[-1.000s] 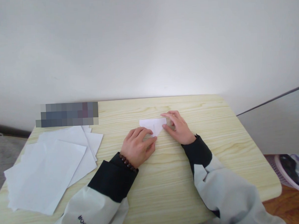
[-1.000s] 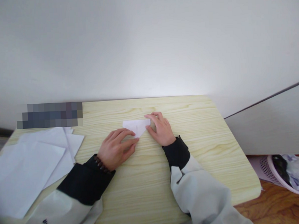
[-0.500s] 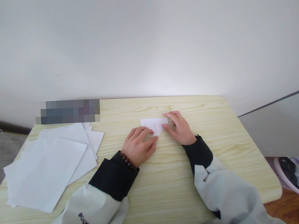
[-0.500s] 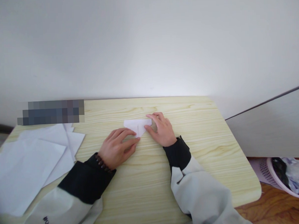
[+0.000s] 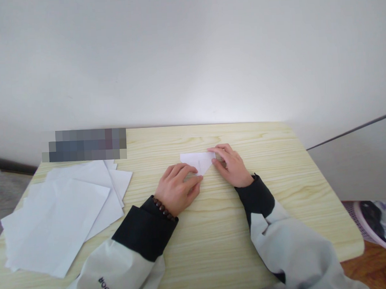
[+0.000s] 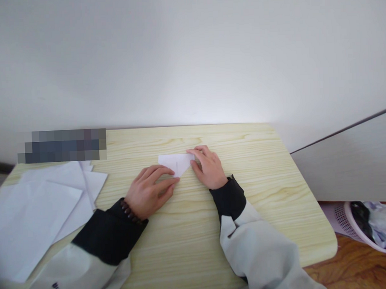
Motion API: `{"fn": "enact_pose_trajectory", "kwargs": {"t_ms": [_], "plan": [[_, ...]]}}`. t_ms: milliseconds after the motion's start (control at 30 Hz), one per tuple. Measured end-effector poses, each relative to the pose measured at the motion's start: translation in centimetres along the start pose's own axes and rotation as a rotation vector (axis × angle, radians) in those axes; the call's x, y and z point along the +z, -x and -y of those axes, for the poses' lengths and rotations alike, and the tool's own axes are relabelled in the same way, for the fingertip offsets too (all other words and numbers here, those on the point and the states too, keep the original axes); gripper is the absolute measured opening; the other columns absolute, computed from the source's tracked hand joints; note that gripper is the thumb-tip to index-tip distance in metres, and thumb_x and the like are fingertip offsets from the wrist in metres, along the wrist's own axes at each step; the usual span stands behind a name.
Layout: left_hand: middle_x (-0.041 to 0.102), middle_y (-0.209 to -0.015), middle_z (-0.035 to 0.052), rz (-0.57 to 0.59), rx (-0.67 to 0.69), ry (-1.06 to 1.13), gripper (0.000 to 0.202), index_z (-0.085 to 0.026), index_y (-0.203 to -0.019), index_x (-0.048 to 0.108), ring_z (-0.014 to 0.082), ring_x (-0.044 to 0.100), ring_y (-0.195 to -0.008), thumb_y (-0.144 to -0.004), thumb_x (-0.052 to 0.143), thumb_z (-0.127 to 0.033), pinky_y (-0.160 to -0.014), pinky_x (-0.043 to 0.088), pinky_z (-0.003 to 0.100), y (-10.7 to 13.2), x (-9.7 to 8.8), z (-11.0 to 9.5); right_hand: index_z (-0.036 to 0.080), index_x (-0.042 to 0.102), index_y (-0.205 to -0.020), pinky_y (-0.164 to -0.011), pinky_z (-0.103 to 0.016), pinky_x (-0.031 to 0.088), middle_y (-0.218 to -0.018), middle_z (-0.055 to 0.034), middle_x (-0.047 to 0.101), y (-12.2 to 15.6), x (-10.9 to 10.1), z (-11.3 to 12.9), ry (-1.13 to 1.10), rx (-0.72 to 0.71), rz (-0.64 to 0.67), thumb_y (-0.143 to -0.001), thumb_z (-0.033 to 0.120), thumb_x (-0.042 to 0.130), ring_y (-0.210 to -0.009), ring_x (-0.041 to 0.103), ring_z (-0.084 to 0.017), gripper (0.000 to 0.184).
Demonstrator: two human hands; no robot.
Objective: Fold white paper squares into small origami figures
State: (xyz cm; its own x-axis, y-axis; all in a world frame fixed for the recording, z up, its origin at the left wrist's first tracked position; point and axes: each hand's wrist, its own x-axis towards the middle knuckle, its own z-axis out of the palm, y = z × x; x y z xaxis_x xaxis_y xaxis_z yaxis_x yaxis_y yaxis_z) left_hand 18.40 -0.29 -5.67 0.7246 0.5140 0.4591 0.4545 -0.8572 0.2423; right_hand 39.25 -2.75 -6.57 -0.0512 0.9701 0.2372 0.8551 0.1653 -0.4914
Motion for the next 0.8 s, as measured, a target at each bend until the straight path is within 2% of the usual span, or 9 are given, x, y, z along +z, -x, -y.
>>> {"fn": "enact_pose_trajectory", "kwargs": {"t_ms": [133, 233, 333, 467, 633, 800], "plan": [[0.067, -0.091, 0.0025, -0.01, 0.018, 0.024, 0.016, -0.023, -0.089, 0.067, 0.0184, 0.057, -0.09, -0.082, 0.054, -0.019, -0.08, 0.046, 0.034, -0.1, 0.2, 0.2, 0.021, 0.054, -0.12, -0.088, -0.039, 0.039, -0.117, -0.0098, 0.051, 0.2, 0.3, 0.1, 0.079, -0.034, 0.015, -0.083, 0.045, 0.053, -0.106, 0.052, -0.024, 0.044], [0.067, -0.091, 0.0034, -0.045, -0.016, 0.033, 0.014, -0.019, -0.089, 0.065, 0.018, 0.057, -0.091, -0.082, 0.053, -0.018, -0.081, 0.046, 0.033, -0.2, 0.3, 0.4, 0.023, 0.053, -0.121, -0.088, -0.04, 0.038, -0.118, -0.0098, 0.051, 0.2, 0.3, 0.1, 0.099, -0.053, 0.028, -0.079, 0.052, 0.056, -0.107, 0.051, -0.025, 0.051], [0.065, -0.102, 0.0067, -0.065, -0.121, -0.013, 0.017, -0.017, -0.096, 0.063, 0.0212, 0.056, -0.099, -0.084, 0.053, -0.023, -0.086, 0.045, 0.037, -0.1, 0.4, 0.7, 0.024, 0.056, -0.119, -0.087, -0.04, 0.038, -0.116, -0.0086, 0.052, 0.2, 0.2, 0.1, 0.088, -0.082, 0.047, -0.079, 0.054, 0.057, -0.103, 0.052, -0.024, 0.05], [0.059, -0.116, 0.0112, -0.008, -0.224, -0.097, 0.037, -0.016, -0.114, 0.056, 0.0276, 0.05, -0.109, -0.083, 0.055, -0.036, -0.091, 0.041, 0.044, 0.1, 0.6, 1.0, 0.026, 0.058, -0.115, -0.088, -0.04, 0.037, -0.112, -0.0073, 0.054, 0.2, 0.1, 0.1, 0.08, -0.092, 0.057, -0.078, 0.054, 0.057, -0.1, 0.052, -0.023, 0.046], [0.059, -0.109, 0.0095, 0.038, -0.238, -0.121, 0.038, -0.018, -0.115, 0.058, 0.0281, 0.049, -0.104, -0.083, 0.055, -0.038, -0.09, 0.04, 0.044, 0.2, 0.8, 1.1, 0.025, 0.06, -0.113, -0.087, -0.038, 0.037, -0.11, -0.0077, 0.054, 0.2, 0.2, 0.0, 0.072, -0.121, 0.057, -0.081, 0.052, 0.054, -0.101, 0.051, -0.023, 0.042], [0.057, -0.107, 0.0106, 0.046, -0.251, -0.116, 0.043, -0.016, -0.118, 0.056, 0.028, 0.048, -0.1, -0.082, 0.056, -0.039, -0.086, 0.042, 0.043, 0.3, 0.8, 1.1, 0.023, 0.059, -0.113, -0.086, -0.039, 0.037, -0.109, -0.0074, 0.055, 0.2, 0.2, 0.1, 0.064, -0.149, 0.062, -0.086, 0.045, 0.051, -0.093, 0.053, -0.02, 0.035]]}}
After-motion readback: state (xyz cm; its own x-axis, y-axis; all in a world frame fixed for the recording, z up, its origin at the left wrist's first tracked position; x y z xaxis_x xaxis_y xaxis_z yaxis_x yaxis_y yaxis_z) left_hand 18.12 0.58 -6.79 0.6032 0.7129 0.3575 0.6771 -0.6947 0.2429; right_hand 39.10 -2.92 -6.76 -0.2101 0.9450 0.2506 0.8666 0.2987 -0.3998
